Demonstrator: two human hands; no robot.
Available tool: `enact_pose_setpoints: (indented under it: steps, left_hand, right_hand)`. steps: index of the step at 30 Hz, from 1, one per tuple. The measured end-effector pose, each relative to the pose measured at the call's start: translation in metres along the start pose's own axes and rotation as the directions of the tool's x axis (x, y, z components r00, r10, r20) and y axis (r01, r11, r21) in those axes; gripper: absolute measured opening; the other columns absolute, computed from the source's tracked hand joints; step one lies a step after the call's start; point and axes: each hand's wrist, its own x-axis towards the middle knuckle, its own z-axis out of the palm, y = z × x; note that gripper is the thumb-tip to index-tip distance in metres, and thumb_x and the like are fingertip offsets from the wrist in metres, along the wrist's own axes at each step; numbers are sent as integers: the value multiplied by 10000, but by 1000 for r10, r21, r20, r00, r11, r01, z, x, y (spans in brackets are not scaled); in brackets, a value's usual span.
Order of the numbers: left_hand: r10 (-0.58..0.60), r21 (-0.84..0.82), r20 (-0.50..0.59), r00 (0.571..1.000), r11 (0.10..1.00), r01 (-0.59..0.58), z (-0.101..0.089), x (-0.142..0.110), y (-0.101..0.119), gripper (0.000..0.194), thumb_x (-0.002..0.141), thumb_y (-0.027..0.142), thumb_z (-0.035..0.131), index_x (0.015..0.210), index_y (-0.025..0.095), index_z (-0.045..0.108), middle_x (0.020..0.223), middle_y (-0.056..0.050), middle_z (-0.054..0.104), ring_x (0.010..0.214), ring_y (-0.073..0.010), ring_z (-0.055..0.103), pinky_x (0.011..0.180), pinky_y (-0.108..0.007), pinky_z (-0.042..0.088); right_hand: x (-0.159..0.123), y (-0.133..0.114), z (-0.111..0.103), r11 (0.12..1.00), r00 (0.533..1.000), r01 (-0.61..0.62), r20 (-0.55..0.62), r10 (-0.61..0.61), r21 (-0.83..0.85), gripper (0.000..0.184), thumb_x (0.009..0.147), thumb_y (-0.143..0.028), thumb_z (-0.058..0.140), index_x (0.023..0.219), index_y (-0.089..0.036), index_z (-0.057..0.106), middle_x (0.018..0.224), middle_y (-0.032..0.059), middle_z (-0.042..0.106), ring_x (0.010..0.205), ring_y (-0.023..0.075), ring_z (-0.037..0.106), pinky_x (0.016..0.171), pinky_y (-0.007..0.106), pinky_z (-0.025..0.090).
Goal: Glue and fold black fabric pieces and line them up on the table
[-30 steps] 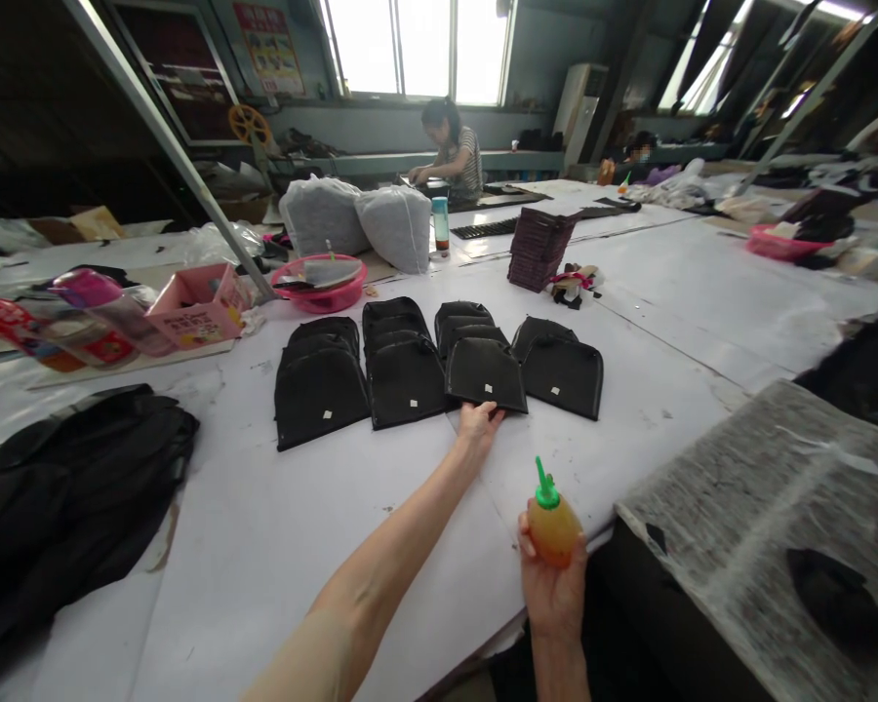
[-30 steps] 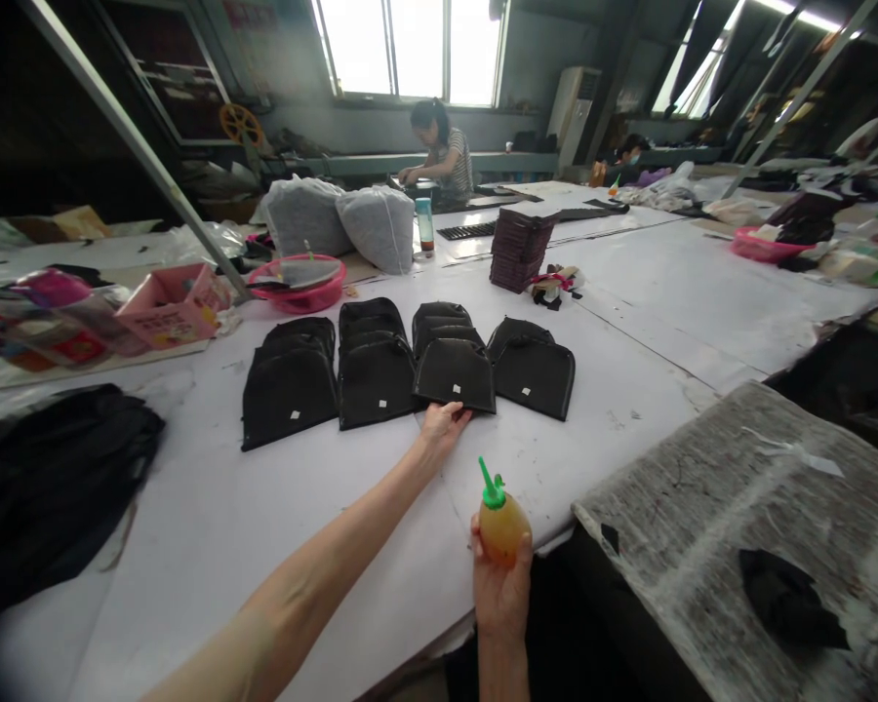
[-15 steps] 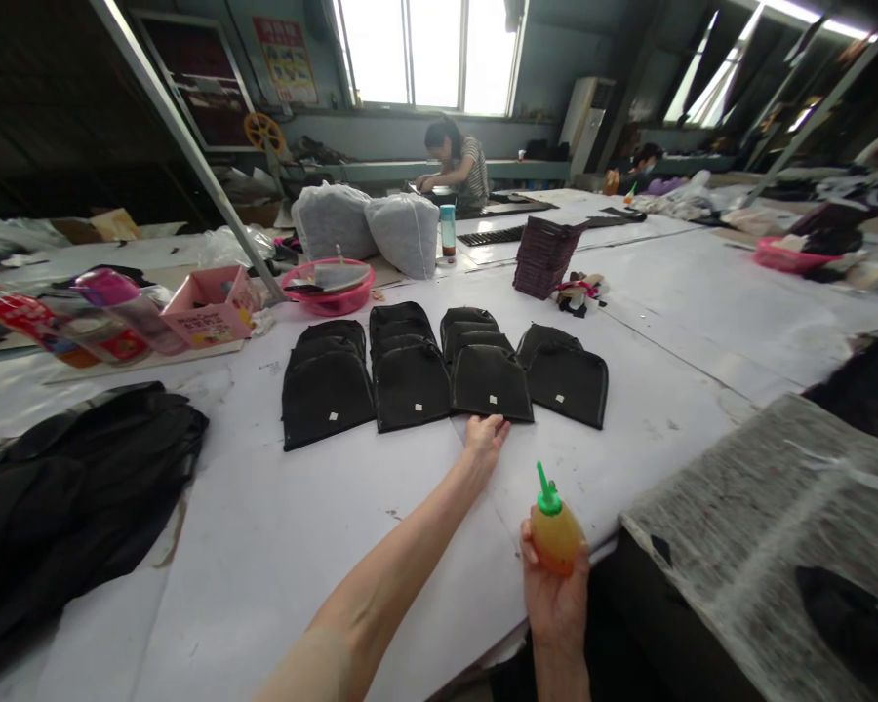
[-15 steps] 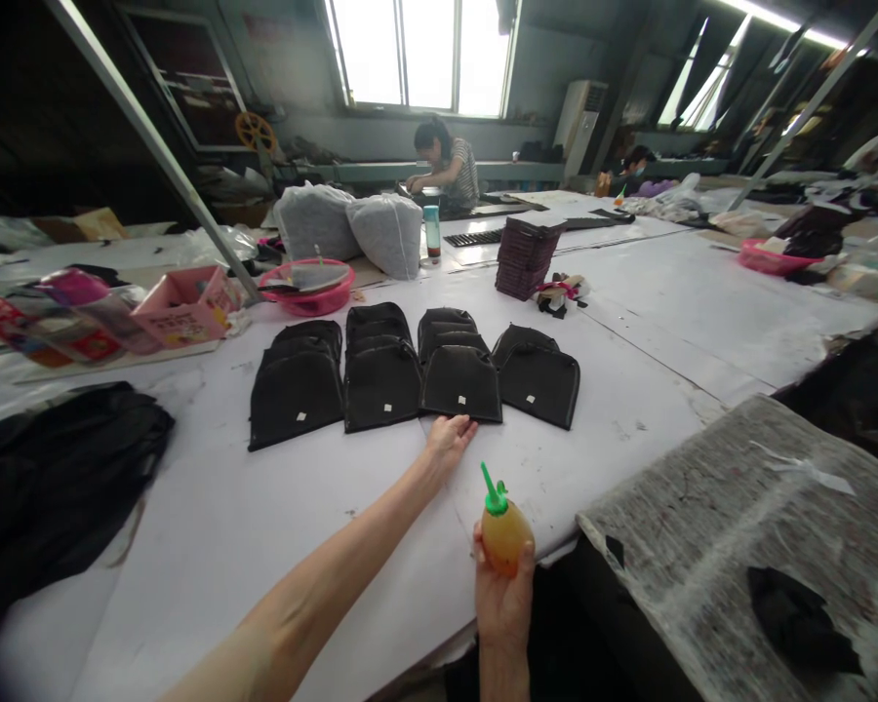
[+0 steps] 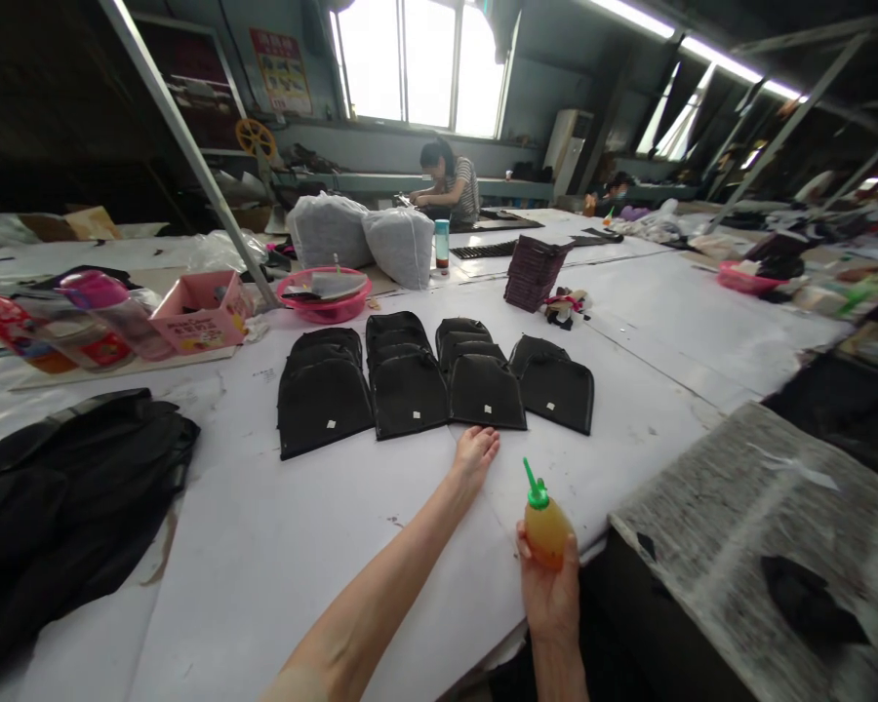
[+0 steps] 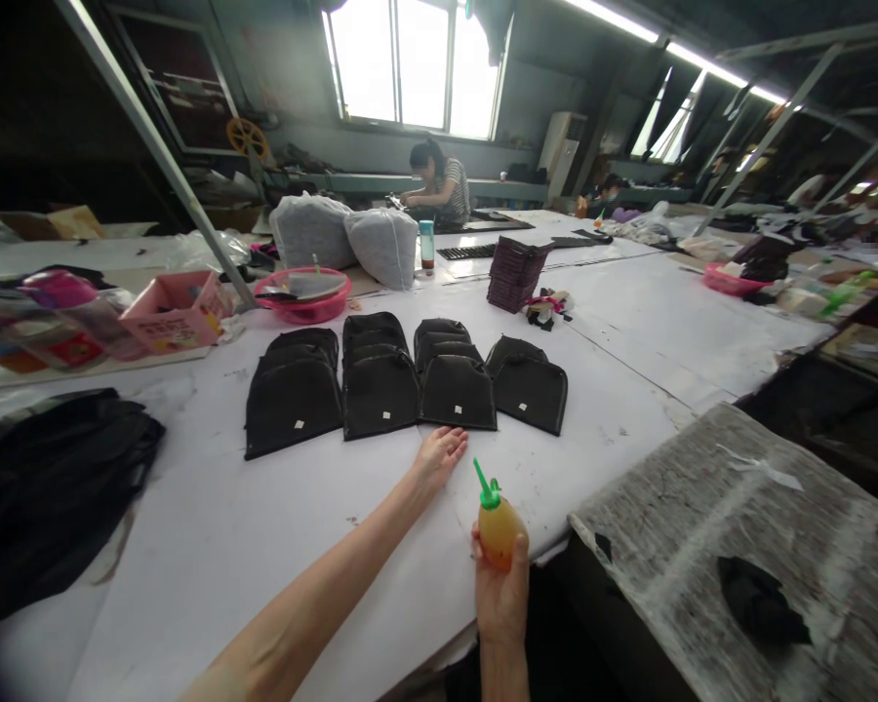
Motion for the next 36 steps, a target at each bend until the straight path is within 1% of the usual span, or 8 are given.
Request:
enact_pose_setpoints:
  steps: [8,20,23,26,28,30,33,36]
  left_hand:
    - [-18,148,82,996,989,6,-41,-47,6,310,735,-32,750,958,135,614,1000,-124,683,869,-182,722,946,-353,549]
    - [209,597,231,950,741,-309,-180,-129,68,324,779,453,751,955,185,703,940,-81,722,876,-255,729,782,-367,601]
    - [356,738,263,897,525,-425,-225,-140,95,247,819,436,696,955,230,717,933,-63,720,894,-262,716,813,-372,593]
    - [562,851,381,734,97,-516,-267,-154,132,176,847,364,645,964,261,727,1025,-66,711,921,-261,689,851,-367,564]
    - [655,871,452,606,-178,-457,-289,-167,159,179,866,315,602,978,256,729,1050,-83,706,991,-278,668,944,-403,529]
    - [711,873,485,509,-365,-323,-306,-182,183,196,889,267,560,988,229,725,1090,-114,693,1136,-310,614,1055,-461,469]
    - [748,867,469,470,-490,-86,-328,-201,212,245,911,193,490,1016,183,711,1132,-141,661,1224,-317,557,1089,-489,447]
    - [787,858,420,452,-507,85,-346,-213,227,254,901,174,498,1048,188,705,1183,-143,629,1241,-307,539,1086,-483,447]
  right_hand:
    - [0,5,6,999,998,38,-45,-39,-31,412,772,-527,777,1001,-187,733,929,55,762,751,174,677,595,266,531]
    - [-2,5,13,993,991,99,-79,-104,-66,435,712,-519,827,962,-186,699,847,10,745,730,160,690,597,256,544]
    - [-2,2,17,990,991,112,-62,-117,-83,448,703,-515,830,952,-165,703,829,24,745,698,166,689,543,241,514]
    - [-7,-2,19,989,993,107,-42,-112,-103,387,742,-472,804,941,-151,718,835,45,749,705,177,689,540,256,508]
    - [-9,-5,20,989,995,89,-32,-93,-118,326,763,-430,795,936,-161,732,849,47,751,750,178,693,586,269,524]
    - [-7,-7,20,989,997,66,-30,-71,-134,332,707,-424,837,918,-189,738,868,28,753,762,161,681,605,264,534]
    - [5,-4,21,986,997,64,-36,-71,-155,444,533,-471,911,842,-214,723,802,-30,720,748,145,640,559,244,512]
    - [14,0,20,966,986,155,-32,-165,-206,461,482,-466,915,831,-214,749,854,-7,711,796,172,622,570,298,507]
